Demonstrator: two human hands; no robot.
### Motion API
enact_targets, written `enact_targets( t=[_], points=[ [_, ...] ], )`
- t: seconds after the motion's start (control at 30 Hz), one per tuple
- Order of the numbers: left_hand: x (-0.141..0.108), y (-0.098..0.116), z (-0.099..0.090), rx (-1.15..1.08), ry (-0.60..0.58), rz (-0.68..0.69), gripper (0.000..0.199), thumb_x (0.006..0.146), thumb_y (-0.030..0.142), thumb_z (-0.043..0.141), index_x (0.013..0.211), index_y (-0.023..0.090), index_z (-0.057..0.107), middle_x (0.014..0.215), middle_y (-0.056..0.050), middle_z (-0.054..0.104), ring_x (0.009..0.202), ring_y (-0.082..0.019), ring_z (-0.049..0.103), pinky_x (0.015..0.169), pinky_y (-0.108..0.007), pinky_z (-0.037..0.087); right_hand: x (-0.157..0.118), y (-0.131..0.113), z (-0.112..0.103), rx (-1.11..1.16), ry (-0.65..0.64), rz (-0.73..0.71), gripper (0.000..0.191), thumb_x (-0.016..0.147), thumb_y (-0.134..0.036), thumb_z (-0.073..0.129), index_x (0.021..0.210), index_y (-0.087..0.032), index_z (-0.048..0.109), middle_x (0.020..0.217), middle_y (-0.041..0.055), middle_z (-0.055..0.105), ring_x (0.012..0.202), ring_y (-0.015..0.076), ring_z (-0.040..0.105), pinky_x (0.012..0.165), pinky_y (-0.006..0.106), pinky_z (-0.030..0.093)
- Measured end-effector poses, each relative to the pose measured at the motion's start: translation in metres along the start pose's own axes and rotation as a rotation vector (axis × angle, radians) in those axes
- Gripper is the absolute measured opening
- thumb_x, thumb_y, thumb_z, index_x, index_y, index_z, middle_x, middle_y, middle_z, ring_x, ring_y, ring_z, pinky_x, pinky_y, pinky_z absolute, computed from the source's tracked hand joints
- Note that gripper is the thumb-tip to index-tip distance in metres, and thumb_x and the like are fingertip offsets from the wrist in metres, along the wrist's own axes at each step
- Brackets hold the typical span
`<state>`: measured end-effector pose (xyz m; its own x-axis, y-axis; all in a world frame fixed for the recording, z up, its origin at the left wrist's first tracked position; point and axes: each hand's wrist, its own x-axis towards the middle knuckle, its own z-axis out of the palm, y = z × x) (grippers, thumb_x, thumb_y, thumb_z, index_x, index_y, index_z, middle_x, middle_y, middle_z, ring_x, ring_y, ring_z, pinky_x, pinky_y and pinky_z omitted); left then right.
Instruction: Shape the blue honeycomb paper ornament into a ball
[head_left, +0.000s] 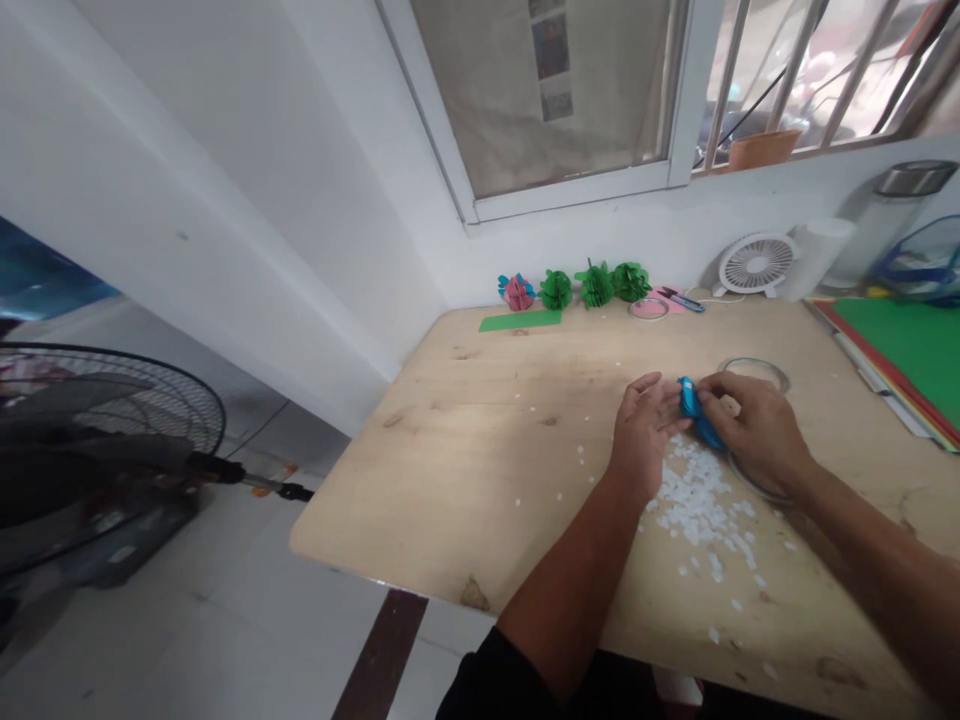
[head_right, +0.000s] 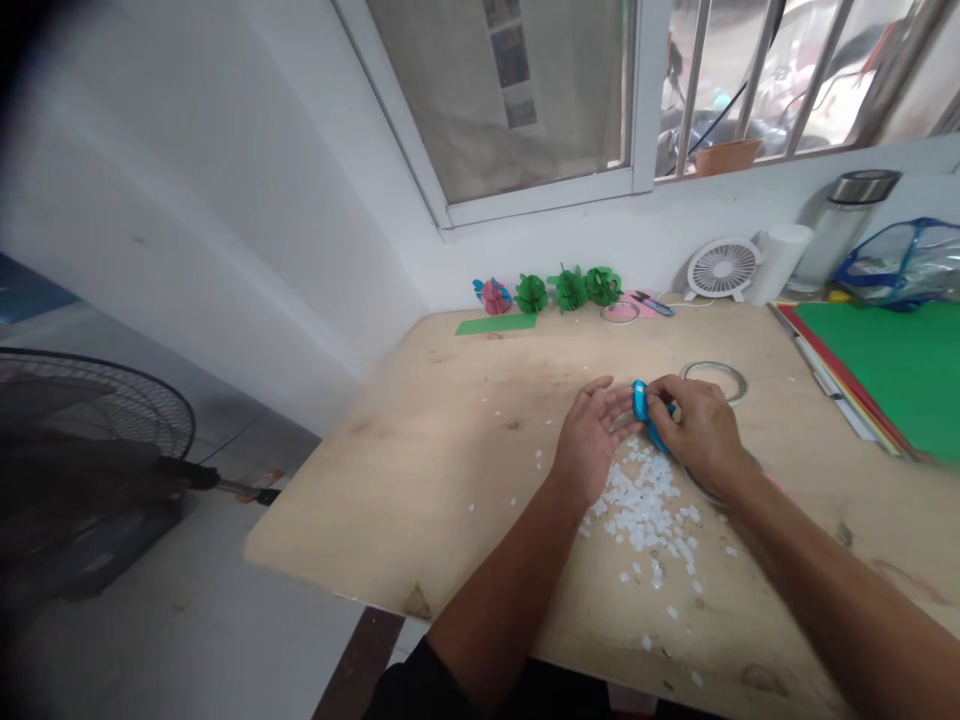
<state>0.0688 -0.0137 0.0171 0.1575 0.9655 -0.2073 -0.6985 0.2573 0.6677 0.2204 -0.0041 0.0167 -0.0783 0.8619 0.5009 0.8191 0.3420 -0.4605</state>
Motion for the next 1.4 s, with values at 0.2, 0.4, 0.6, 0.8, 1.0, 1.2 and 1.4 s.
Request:
enact_targets(
  t=[0.2,0.4,0.6,0.8,1.0,1.2,1.4],
  points=[
    [-0.0005,0.0010,-0.0007,0.014,-0.019,0.012,0.040,0.076,0.045,0.076,0.105,0.022,0.061,0.098,-0.008,0.070,0.101,-0.024,0.066,0.085,-0.036,0.049,0.0000,-0.0018,0.0009,0.268,0.026,0.234,0.021,0.085,-0.040,0.057,0.084,-0.022,0.067,0.078,0.0052,0.074,0.073,0.0226,0.067,0.066,0.034,0.049],
    [-0.0007,-0.0004,-0.0013,0.035,-0.056,0.037,0.044,0.074,0.046,0.077,0.106,0.021,0.059,0.096,-0.008,0.070,0.098,-0.023,0.065,0.079,-0.034,0.049,0.0037,0.0004,0.0009,0.488,-0.049,0.335,0.023,0.080,-0.044,0.065,0.078,-0.022,0.068,0.065,0.0038,0.068,0.058,0.0198,0.062,0.053,0.032,0.047],
    [-0.0002,-0.0019,-0.0026,0.076,-0.065,0.058,0.044,0.076,0.047,0.075,0.108,0.021,0.059,0.095,-0.007,0.070,0.097,-0.023,0.065,0.078,-0.033,0.049,0.0060,0.0042,0.0007,0.606,-0.105,0.405,0.029,0.073,-0.049,0.073,0.074,-0.020,0.069,0.062,0.0034,0.067,0.053,0.0170,0.059,0.047,0.029,0.046],
    [-0.0013,-0.0029,-0.0032,0.088,-0.078,0.077,0.048,0.076,0.049,0.077,0.110,0.020,0.059,0.096,-0.008,0.071,0.097,-0.024,0.066,0.078,-0.033,0.049,0.0071,0.0044,-0.0007,0.714,-0.146,0.481,0.040,0.064,-0.056,0.082,0.073,-0.020,0.069,0.062,0.0028,0.066,0.053,0.0150,0.057,0.047,0.028,0.045],
    [-0.0006,-0.0039,-0.0043,0.059,-0.084,0.077,0.049,0.075,0.049,0.078,0.110,0.021,0.058,0.094,-0.007,0.070,0.096,-0.023,0.066,0.077,-0.032,0.048,0.0086,0.0015,-0.0035,0.764,-0.171,0.583,0.049,0.053,-0.058,0.088,0.074,-0.019,0.068,0.060,0.0009,0.064,0.052,0.0119,0.054,0.046,0.025,0.042],
    [0.0001,-0.0036,-0.0048,0.048,-0.069,0.064,0.051,0.073,0.048,0.079,0.111,0.020,0.058,0.091,-0.006,0.069,0.090,-0.022,0.066,0.075,-0.032,0.047,0.0082,0.0029,-0.0041,0.788,-0.199,0.613,0.047,0.054,-0.056,0.087,0.076,-0.019,0.067,0.060,0.0002,0.065,0.050,0.0111,0.053,0.044,0.024,0.040],
    [0.0014,-0.0015,-0.0045,0.041,-0.052,0.048,0.051,0.073,0.047,0.079,0.111,0.020,0.057,0.091,-0.007,0.070,0.094,-0.024,0.066,0.074,-0.032,0.047,0.0043,0.0021,-0.0018,0.809,-0.181,0.624,0.044,0.059,-0.054,0.084,0.080,-0.018,0.070,0.065,0.0024,0.068,0.053,0.0129,0.057,0.048,0.025,0.045]
  ],
)
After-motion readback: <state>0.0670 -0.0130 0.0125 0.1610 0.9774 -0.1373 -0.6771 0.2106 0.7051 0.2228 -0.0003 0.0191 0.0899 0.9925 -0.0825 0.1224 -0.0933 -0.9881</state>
